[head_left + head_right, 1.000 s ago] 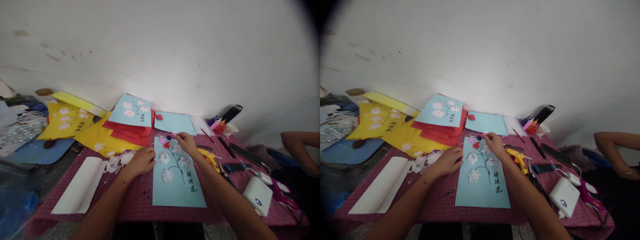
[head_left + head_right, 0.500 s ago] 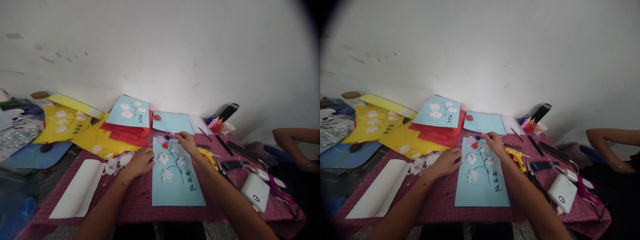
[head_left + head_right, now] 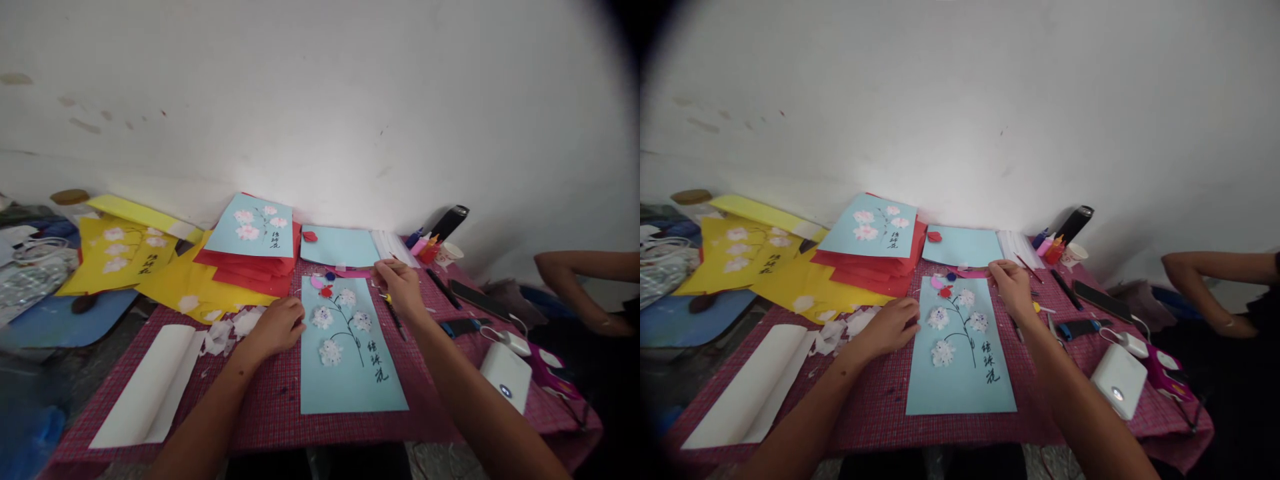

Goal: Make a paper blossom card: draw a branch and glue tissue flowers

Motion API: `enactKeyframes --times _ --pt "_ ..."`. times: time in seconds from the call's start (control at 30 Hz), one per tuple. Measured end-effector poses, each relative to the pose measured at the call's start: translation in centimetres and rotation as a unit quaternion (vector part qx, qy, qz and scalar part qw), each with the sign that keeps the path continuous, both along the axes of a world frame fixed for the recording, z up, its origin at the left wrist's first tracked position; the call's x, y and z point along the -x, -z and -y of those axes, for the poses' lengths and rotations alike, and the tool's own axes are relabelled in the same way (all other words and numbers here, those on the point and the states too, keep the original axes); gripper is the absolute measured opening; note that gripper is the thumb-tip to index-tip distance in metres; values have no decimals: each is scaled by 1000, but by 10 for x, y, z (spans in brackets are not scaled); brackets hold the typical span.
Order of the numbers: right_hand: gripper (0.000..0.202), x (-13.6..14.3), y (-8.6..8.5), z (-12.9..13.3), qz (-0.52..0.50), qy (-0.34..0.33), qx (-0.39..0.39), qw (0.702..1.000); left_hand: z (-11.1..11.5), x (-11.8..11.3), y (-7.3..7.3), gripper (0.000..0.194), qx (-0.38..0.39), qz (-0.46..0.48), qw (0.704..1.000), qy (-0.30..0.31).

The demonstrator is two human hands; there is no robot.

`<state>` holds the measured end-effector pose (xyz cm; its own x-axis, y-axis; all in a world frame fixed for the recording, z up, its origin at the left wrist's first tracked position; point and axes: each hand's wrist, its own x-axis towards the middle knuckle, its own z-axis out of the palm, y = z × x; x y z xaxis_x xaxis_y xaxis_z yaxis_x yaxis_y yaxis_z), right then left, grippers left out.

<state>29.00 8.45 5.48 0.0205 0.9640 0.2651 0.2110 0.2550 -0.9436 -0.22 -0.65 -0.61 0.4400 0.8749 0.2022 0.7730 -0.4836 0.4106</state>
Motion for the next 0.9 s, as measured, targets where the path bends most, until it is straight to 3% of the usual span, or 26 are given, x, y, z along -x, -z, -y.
enactKeyframes --times 0.2,0.6,0.9 --pt "25 -12 14 12 111 0 1 994 -1 0 -1 5 0 4 1000 0" --pt "22 -4 40 8 162 -8 14 987 0 -1 -3 4 1 1 1000 0" --pt "26 -6 33 12 193 -1 -9 981 0 -1 -2 5 1 9 1000 0"
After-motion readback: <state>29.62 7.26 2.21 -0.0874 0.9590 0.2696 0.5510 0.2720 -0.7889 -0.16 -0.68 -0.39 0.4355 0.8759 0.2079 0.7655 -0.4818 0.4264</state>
